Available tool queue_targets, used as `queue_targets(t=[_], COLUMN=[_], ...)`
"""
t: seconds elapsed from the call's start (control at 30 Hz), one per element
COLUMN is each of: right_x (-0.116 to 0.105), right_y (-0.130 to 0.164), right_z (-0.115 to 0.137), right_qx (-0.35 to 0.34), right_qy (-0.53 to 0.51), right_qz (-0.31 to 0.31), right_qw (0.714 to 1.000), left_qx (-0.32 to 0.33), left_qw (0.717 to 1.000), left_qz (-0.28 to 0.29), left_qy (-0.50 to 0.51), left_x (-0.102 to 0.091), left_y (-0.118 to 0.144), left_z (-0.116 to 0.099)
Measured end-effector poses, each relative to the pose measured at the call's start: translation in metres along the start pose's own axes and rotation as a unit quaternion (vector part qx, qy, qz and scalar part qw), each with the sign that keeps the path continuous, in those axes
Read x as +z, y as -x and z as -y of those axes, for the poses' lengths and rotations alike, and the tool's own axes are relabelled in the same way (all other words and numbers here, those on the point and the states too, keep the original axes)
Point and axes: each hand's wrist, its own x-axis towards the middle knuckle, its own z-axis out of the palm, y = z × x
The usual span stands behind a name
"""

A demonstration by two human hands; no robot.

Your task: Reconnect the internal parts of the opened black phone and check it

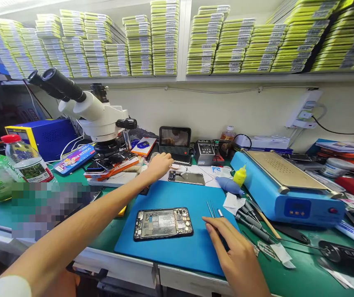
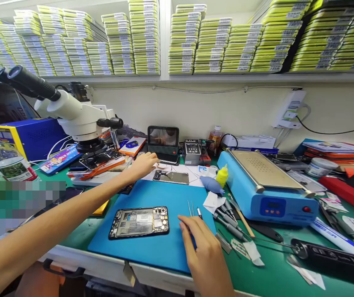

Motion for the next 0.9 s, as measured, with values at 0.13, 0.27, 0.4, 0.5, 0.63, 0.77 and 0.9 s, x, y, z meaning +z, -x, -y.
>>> queue_targets(t=[0.13,0.27,0.4,0.5,0.63,0.77,0.9], right_x=[0.001,0.003,0.004,0.005,0.007,0.008,0.007], right_y=[0.0,0.0,0.001,0.002,0.001,-0.002,-0.005], right_z=[0.0,-0.001,-0.003,-0.005,-0.005,-0.003,-0.002], right_qx=[0.006,0.005,0.0,-0.008,-0.023,-0.038,-0.045], right_qy=[-0.007,-0.007,-0.006,-0.003,0.012,0.031,0.041], right_qz=[0.002,0.001,-0.003,-0.008,-0.006,-0.015,-0.007], right_qw=[1.0,1.0,1.0,1.0,1.0,0.999,0.998], left_qx=[0.021,0.03,0.02,0.01,0.03,0.06,0.047], left_qw=[0.999,0.999,0.999,0.997,0.992,0.979,0.962], left_qz=[0.003,-0.008,-0.037,-0.071,-0.103,-0.115,-0.112], left_qy=[-0.028,-0.031,-0.014,0.012,0.071,0.157,0.246], left_x=[0.006,0.003,-0.014,-0.034,-0.051,-0.047,-0.029], left_y=[-0.01,-0.011,0.005,0.033,0.096,0.166,0.212], left_z=[-0.004,-0.013,-0.015,-0.012,-0.006,-0.001,0.003])
